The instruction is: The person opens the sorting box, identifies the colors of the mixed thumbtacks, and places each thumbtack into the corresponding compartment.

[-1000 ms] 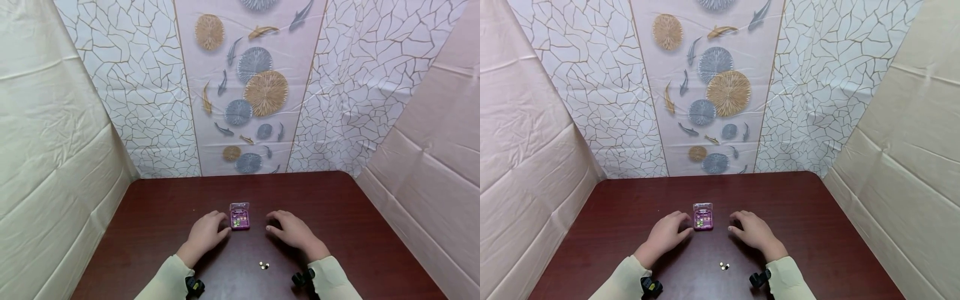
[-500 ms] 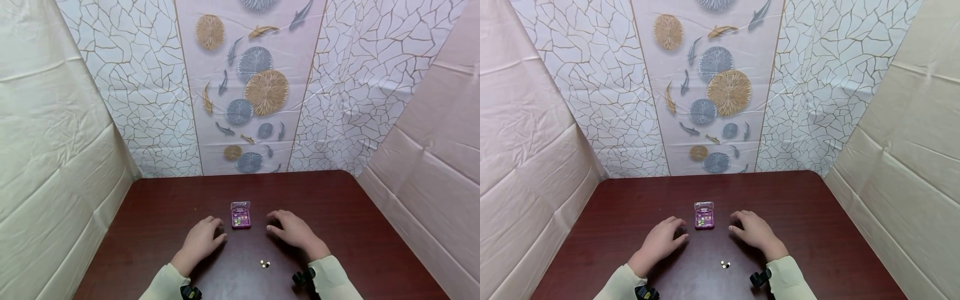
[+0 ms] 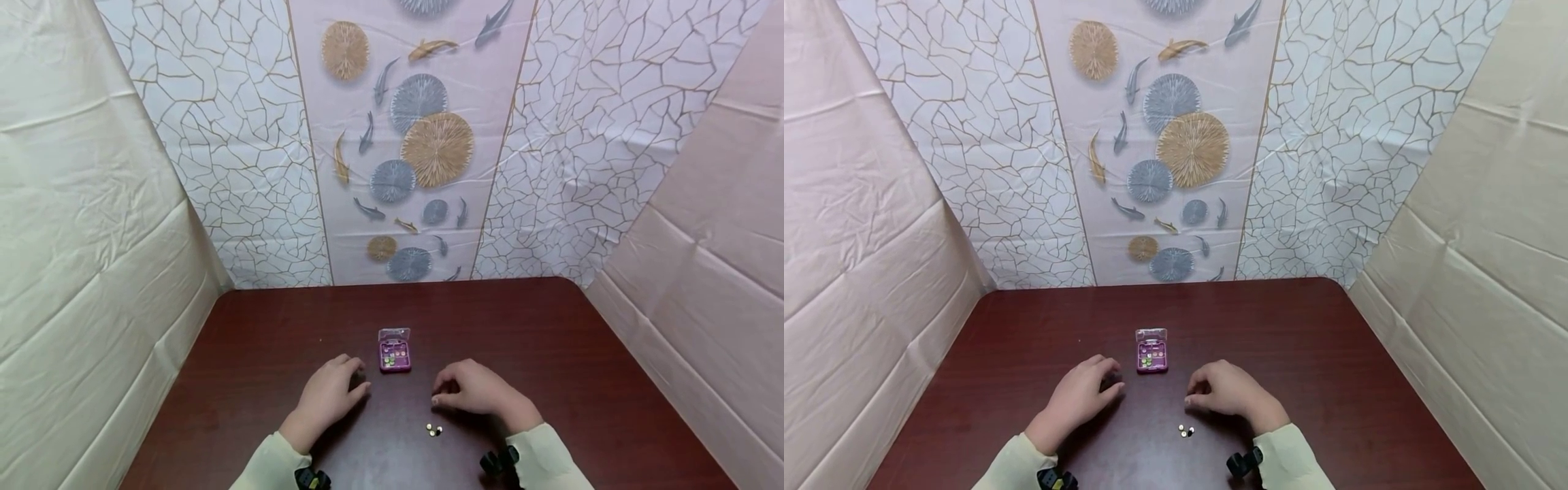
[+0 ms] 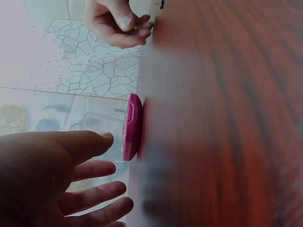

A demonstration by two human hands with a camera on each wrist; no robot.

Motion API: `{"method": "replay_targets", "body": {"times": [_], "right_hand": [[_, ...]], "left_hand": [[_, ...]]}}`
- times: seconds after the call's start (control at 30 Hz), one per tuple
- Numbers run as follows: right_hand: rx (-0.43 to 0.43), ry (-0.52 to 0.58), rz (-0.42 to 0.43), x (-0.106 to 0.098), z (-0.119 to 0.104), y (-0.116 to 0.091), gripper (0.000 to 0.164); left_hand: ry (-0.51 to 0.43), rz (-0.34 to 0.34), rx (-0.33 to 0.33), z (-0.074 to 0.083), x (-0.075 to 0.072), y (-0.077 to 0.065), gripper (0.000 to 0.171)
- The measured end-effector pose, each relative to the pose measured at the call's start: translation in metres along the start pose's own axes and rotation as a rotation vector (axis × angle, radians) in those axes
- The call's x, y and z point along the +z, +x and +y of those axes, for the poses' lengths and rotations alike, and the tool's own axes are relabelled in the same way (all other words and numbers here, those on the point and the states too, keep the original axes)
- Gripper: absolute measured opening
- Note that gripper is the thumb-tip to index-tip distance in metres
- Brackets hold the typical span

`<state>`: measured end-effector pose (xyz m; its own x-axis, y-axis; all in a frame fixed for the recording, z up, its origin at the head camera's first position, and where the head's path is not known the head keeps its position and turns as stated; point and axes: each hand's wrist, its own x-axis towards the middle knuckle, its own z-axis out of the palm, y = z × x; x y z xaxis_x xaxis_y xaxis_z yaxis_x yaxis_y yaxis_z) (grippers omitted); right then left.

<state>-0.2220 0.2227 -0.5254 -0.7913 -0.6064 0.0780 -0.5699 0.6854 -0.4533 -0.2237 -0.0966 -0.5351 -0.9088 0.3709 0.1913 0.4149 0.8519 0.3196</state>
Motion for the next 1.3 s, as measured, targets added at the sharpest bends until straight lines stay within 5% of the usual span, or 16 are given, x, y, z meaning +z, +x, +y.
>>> {"method": "replay_targets", "body": {"times": [0.3, 0.67, 1.3], "right_hand": [[0.017, 0.064, -0.178, 0.002, -0.018, -0.004, 0.019], [-0.023, -0.051, -0.136, 0.007, -0.041, -0.004, 0.021], [-0.092, -0.197, -0.102, 0.005, -0.041, -0.004, 0.019]], "left_hand": [[-0.002, 0.0, -0.002, 0.0, -0.003, 0.002, 0.034], [-0.009, -0.01, -0.01, 0.002, -0.001, 0.003, 0.033], [-0.005, -0.003, 0.019, -0.003, 0.004, 0.003, 0.032]]}}
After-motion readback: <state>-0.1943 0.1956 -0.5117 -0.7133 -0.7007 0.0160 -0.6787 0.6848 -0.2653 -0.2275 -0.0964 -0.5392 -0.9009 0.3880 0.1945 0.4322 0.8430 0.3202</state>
